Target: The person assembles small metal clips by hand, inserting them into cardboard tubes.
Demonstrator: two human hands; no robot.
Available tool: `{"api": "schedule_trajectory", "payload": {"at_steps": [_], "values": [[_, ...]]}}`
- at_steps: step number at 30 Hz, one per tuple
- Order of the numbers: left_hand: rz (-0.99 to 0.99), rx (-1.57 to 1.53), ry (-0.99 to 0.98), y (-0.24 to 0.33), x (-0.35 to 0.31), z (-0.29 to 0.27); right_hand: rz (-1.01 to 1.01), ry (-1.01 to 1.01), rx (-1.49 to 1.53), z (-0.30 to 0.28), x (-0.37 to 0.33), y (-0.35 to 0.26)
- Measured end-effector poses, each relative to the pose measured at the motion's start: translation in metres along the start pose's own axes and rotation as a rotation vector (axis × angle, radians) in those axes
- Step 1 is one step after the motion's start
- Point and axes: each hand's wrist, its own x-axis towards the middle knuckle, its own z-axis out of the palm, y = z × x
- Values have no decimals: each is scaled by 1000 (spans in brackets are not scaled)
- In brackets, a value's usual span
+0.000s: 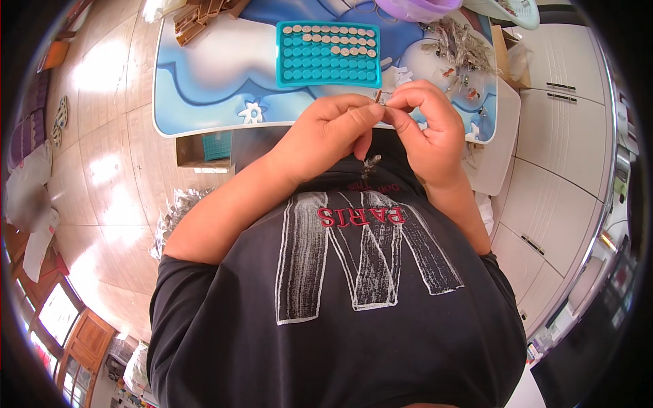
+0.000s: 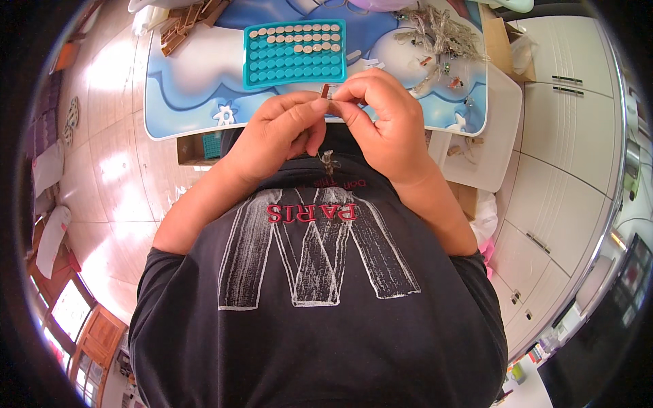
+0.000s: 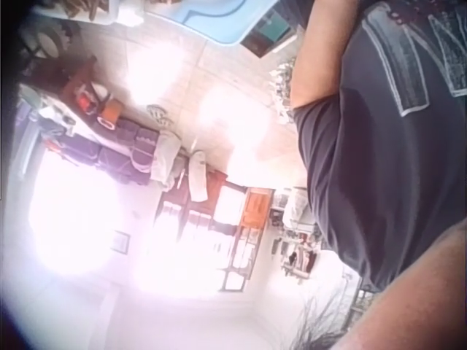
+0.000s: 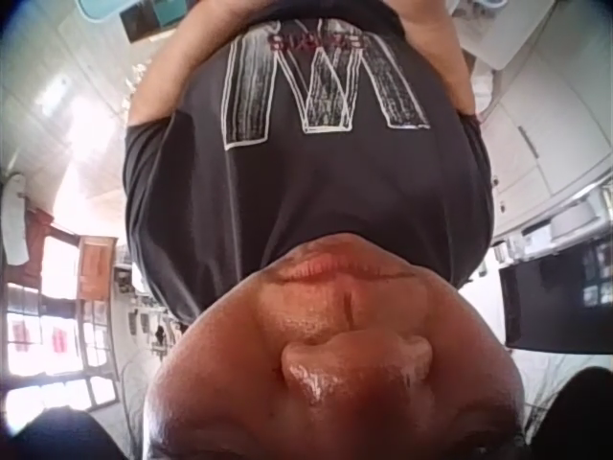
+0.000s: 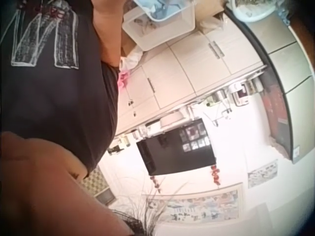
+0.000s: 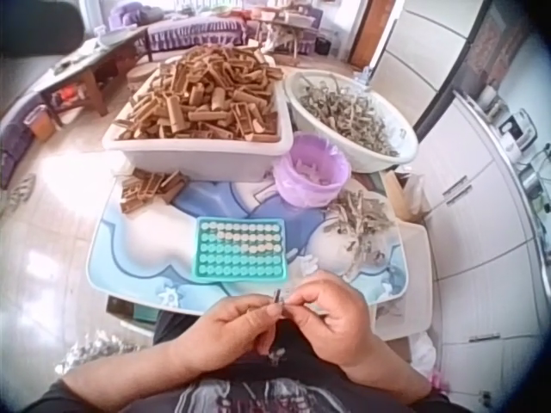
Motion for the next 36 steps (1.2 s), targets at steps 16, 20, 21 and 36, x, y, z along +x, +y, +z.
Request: {"api": "schedule_trajectory", "payload": {"at_steps": [16, 20, 21, 36], "values": [[-53, -225, 86, -9, 3, 2, -227, -17, -205, 4, -5, 6], [-17, -132, 67, -3, 2, 1, -149, 88, -111, 4, -3, 1], [12, -77, 46, -2, 2, 0, -84, 174, -74, 4, -3, 0], [69, -369, 73, -12, 3, -7, -34, 192, -43, -3, -1, 12]]}}
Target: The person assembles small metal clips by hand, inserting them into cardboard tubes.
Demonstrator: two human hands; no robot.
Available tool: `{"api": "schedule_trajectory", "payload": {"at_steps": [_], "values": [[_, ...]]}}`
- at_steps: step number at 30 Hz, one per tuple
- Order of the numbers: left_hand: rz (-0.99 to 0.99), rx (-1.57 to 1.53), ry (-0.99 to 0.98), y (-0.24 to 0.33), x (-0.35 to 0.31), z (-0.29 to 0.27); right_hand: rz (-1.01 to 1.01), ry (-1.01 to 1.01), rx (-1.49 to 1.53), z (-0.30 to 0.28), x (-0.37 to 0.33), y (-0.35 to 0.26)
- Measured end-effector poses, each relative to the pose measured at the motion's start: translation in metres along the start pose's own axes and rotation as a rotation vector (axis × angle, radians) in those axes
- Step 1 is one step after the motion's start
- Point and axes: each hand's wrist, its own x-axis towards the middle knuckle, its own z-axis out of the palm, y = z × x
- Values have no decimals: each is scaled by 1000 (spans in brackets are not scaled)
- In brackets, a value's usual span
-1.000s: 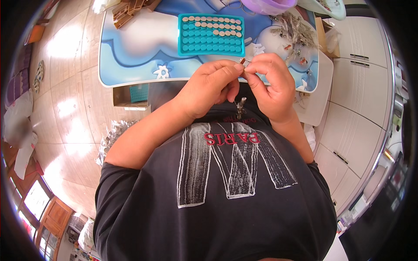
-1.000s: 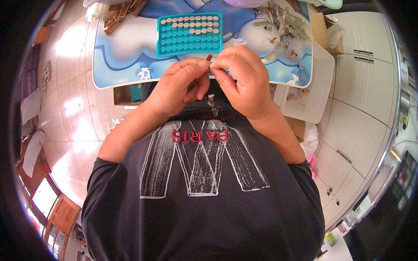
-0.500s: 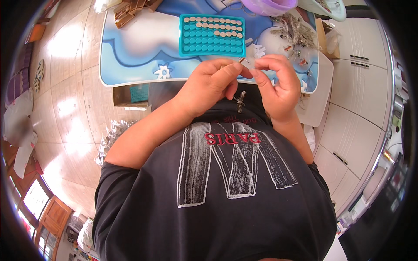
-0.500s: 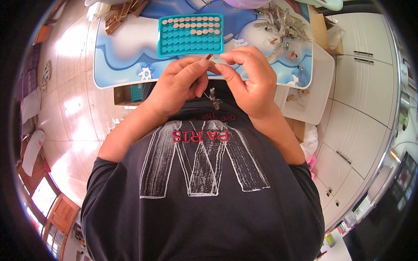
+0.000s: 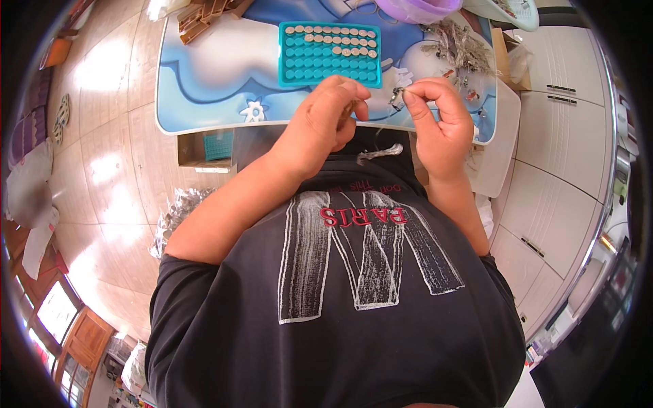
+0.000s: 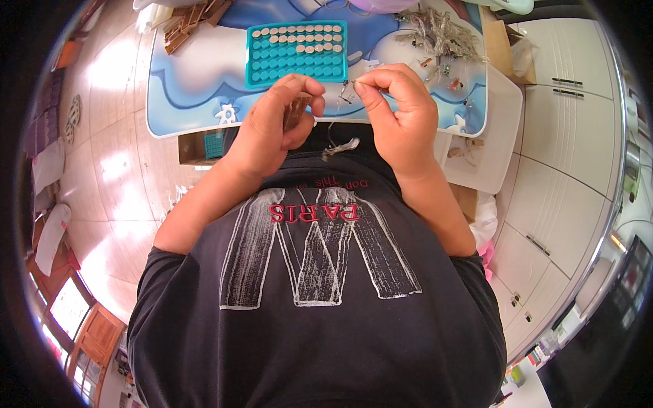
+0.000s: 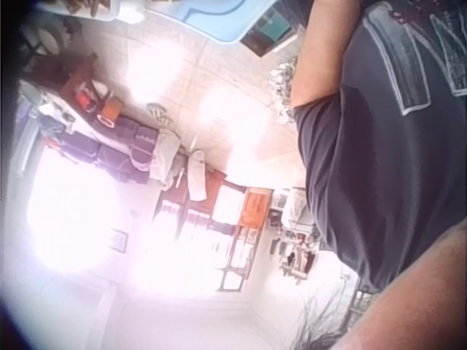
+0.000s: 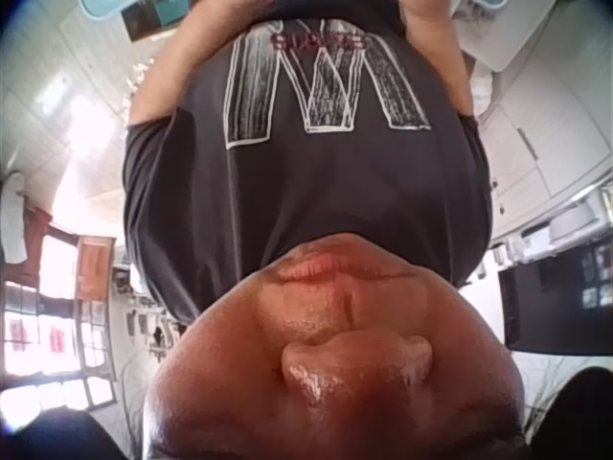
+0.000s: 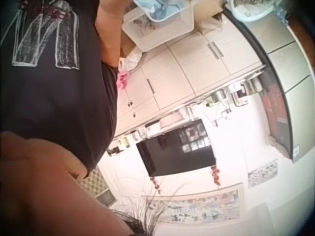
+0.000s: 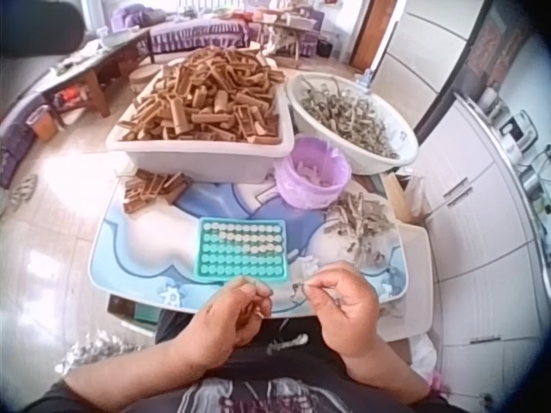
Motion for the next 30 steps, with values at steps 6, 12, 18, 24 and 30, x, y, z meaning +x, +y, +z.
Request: {"api": "schedule_trajectory", "payload": {"at_steps": [6, 12, 18, 24, 30], "values": [[-92, -257, 81, 1, 2, 8, 31, -62, 188, 7, -5, -2], [-121, -437, -28, -8, 4, 4, -62, -66, 55, 19, -1, -12], [-119, -387, -51, -7, 4, 3, -96, -61, -3, 21, 0, -9], [-99, -225, -23, -3, 2, 5, -111, -85, -112, 19, 0, -4], [-64, -103, 11, -3, 1, 5, -133, -138, -219, 19, 2, -5]]}}
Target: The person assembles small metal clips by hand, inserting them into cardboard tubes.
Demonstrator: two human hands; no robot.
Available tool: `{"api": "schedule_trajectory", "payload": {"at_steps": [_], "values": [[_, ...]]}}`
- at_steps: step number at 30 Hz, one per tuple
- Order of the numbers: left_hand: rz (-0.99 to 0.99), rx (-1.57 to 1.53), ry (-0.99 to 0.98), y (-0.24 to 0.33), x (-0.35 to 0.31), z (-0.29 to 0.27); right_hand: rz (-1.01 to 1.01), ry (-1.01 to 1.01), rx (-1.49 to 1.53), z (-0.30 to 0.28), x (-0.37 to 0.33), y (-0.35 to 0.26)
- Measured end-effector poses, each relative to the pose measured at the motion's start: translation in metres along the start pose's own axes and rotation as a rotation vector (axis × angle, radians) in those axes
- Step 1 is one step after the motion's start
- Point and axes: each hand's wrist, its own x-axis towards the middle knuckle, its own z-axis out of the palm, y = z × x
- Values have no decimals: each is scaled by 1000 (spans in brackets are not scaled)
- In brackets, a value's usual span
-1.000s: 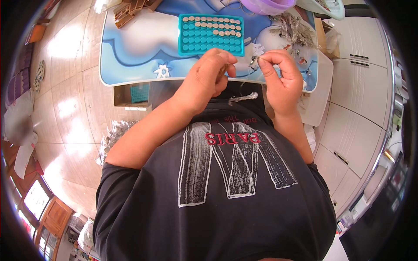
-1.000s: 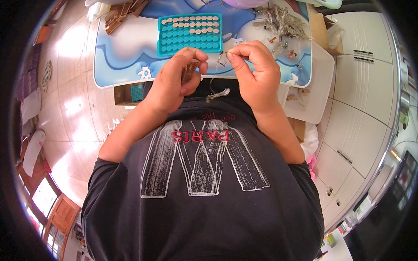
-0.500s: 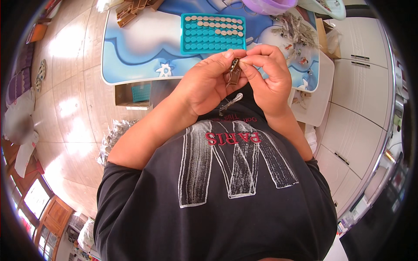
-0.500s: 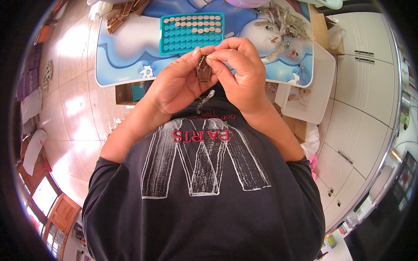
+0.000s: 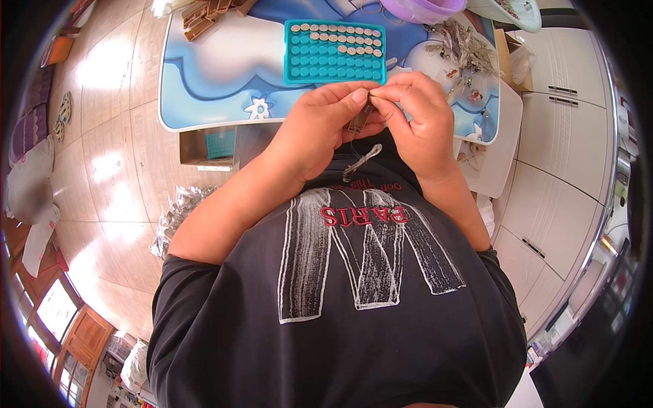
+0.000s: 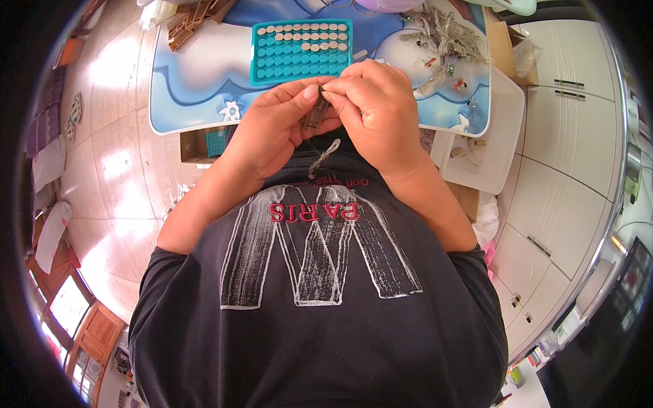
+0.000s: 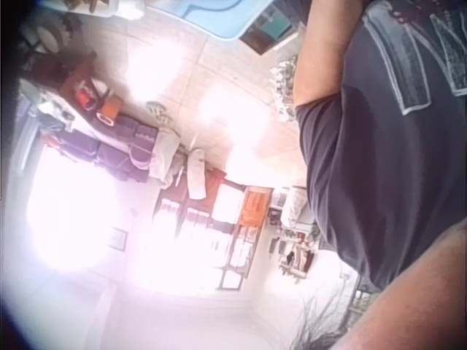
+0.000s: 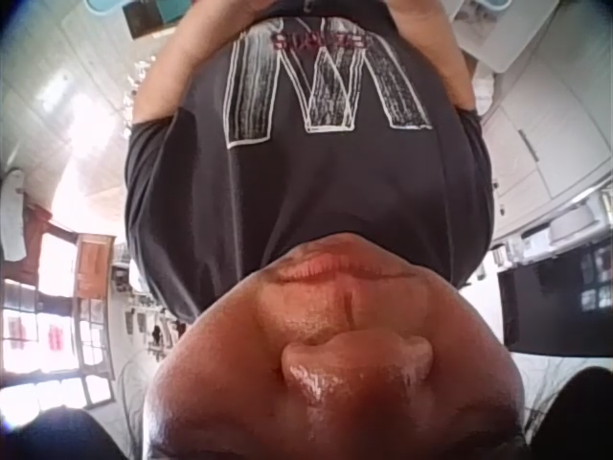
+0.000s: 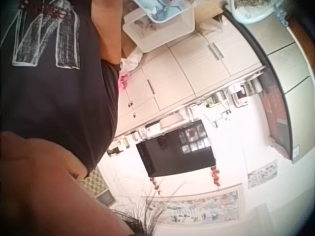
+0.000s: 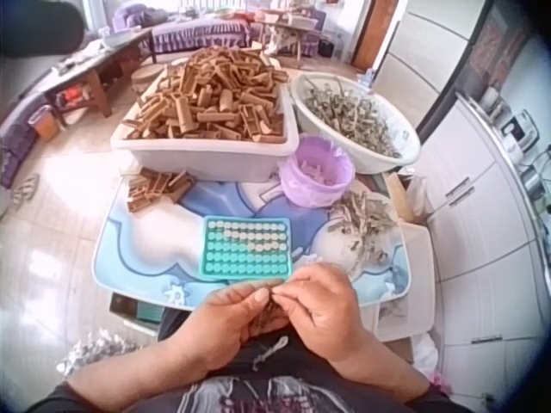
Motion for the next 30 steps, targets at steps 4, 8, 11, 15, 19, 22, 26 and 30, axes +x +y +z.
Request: {"api": "schedule_trajectory", "payload": {"at_steps": [4, 8, 11, 15, 19, 22, 26, 30], "values": [[27, -93, -10, 0, 3, -3, -39, -28, -9, -1, -1, -4], [13, -93, 36, 1, 2, -2, -55, -8, -13, 2, -2, -5], [46, -117, 46, 0, 3, -3, -36, 4, -1, 2, -3, -8], [83, -149, 128, 6, 3, 2, -131, 36, -131, -1, -4, -21], [119, -200, 104, 9, 5, 5, -125, 23, -197, 3, -5, -30], [115, -197, 74, 13, 5, 8, -60, 10, -156, 6, -9, -29], [86, -198, 44, 17, 7, 9, -11, 12, -129, 6, -9, -35], [83, -145, -4, 19, 9, 10, 18, 19, -175, 5, -5, -41]]}}
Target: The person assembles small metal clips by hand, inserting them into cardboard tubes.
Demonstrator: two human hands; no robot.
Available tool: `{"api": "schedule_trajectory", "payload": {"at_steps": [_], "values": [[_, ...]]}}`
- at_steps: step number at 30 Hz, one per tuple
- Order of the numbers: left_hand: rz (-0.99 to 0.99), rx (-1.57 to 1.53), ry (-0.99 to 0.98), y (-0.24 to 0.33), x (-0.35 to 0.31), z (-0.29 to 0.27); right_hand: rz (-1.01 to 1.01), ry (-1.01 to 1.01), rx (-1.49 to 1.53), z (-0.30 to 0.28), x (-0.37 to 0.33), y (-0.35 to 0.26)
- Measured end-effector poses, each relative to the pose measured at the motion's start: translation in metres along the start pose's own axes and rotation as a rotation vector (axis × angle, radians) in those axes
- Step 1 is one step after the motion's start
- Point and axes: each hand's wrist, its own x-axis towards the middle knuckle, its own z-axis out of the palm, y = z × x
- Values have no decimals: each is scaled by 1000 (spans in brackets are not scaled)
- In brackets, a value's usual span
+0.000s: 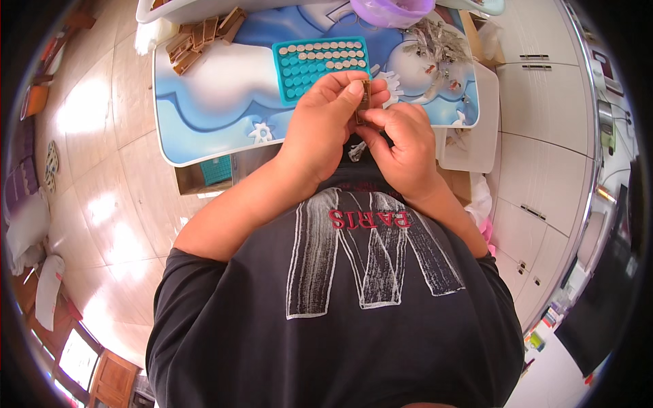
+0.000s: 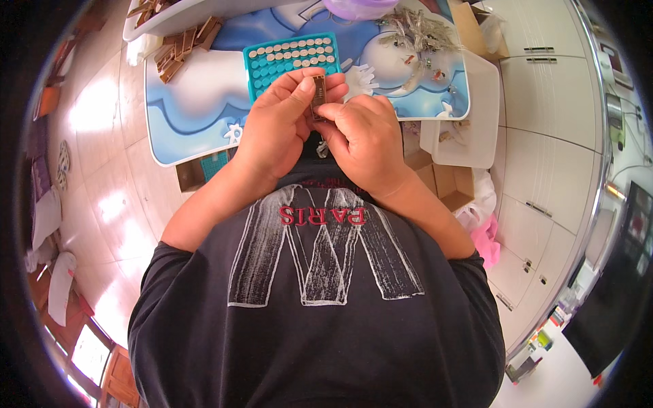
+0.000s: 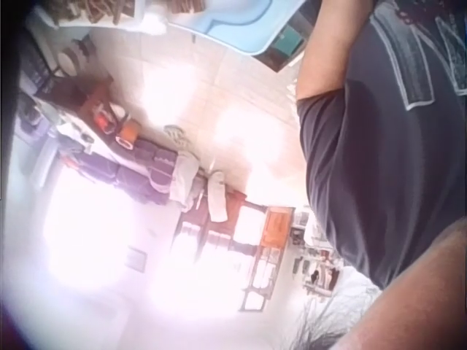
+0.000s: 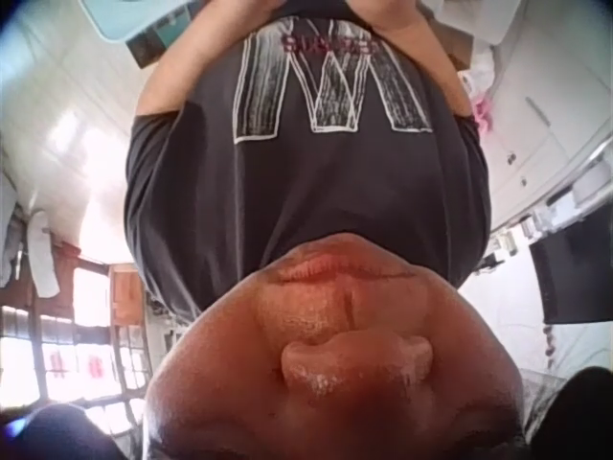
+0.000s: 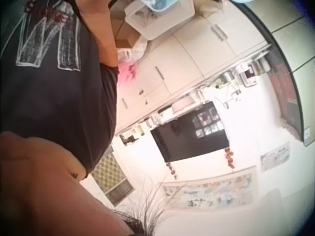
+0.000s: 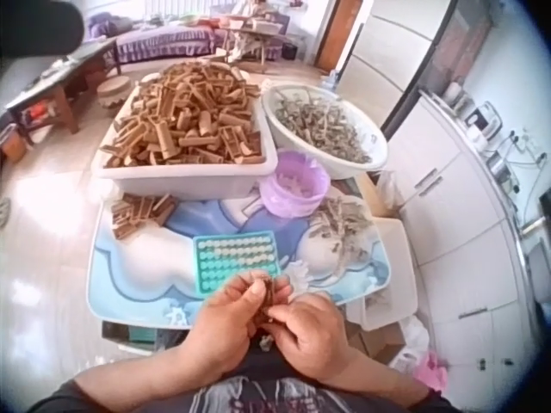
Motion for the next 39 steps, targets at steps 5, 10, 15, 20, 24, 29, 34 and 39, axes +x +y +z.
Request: {"api": "schedule_trajectory", "payload": {"at_steps": [5, 10, 15, 20, 24, 29, 34, 39], "values": [[-27, 44, -32, 3, 3, -1, -33, -51, -61, -6, 4, -4], [-228, 77, -177, 13, -4, -14, 748, 399, 340, -24, -51, 23], [-589, 40, -182, 1, -14, -47, 1344, 672, 795, -49, -93, 96], [-620, 7, -198, 1, -12, -50, 1434, 533, 938, -57, -97, 124], [-528, 338, -145, -9, -17, -43, 1415, 424, 880, -65, -97, 131], [-345, 496, -153, -16, -14, -48, 1396, 404, 890, -65, -92, 129], [-245, 551, -158, -21, -12, -51, 1418, 404, 862, -66, -87, 130], [-270, 483, -157, -18, -12, -47, 1435, 413, 882, -67, -87, 133]]}}
